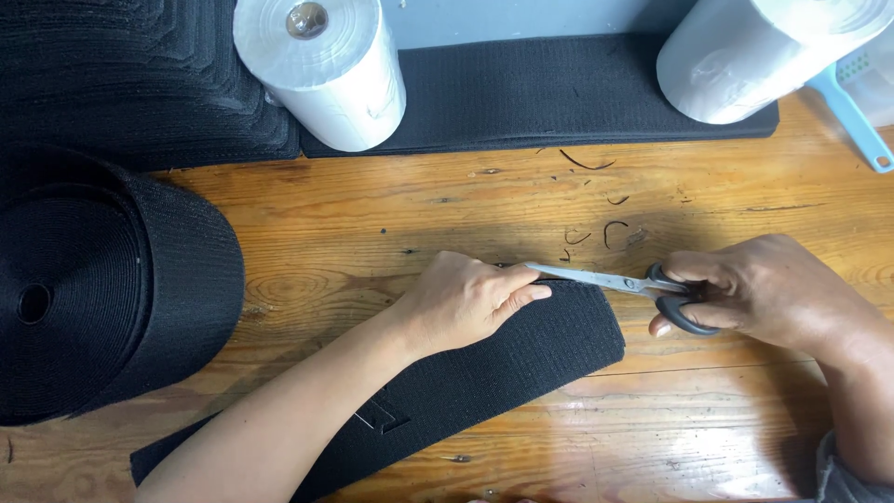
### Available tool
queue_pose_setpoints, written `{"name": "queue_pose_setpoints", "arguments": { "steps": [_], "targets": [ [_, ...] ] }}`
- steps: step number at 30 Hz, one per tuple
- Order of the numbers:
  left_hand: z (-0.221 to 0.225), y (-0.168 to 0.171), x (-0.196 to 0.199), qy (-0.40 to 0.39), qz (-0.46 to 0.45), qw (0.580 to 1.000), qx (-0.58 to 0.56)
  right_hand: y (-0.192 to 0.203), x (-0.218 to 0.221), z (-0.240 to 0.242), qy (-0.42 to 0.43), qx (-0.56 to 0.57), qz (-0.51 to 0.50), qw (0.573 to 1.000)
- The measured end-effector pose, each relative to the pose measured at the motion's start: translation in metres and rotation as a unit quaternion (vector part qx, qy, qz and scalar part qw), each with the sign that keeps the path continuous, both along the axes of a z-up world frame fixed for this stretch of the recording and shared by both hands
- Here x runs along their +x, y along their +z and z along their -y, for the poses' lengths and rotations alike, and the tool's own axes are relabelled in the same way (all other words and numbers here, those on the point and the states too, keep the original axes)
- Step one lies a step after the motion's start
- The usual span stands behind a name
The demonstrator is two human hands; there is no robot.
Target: Trimming the edges of a black rectangular material using scissors
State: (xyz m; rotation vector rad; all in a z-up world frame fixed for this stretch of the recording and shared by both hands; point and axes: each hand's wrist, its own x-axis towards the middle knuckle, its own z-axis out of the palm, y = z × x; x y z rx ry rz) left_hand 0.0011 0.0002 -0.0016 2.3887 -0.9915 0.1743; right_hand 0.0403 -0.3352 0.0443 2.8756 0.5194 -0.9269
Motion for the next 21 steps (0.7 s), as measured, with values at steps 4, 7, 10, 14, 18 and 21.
{"name": "queue_pose_setpoints", "arguments": {
  "steps": [4, 7, 10, 14, 18, 21],
  "targets": [
    [0.001, -0.001, -0.001, 0.011, -0.006, 1.000, 0.005, 0.014, 0.000, -0.009, -0.094, 0.032, -0.040, 0.994],
    [0.000, -0.001, -0.002, 0.012, 0.005, 1.000, 0.002, 0.016, 0.000, -0.005, -0.164, 0.076, 0.024, 0.983],
    [0.000, -0.003, -0.001, 0.014, 0.017, 1.000, -0.005, 0.017, 0.002, -0.007, -0.159, 0.139, 0.093, 0.973],
    [0.000, -0.010, 0.000, 0.026, -0.002, 1.000, -0.004, 0.017, 0.004, -0.017, -0.138, 0.112, 0.068, 0.982],
    [-0.001, -0.009, 0.001, 0.017, -0.034, 0.998, -0.040, 0.010, 0.006, -0.018, -0.103, 0.100, 0.064, 0.988],
    [-0.001, -0.007, 0.002, 0.017, -0.058, 0.997, -0.043, 0.020, 0.005, -0.027, -0.134, 0.111, 0.037, 0.984]
  ]
}}
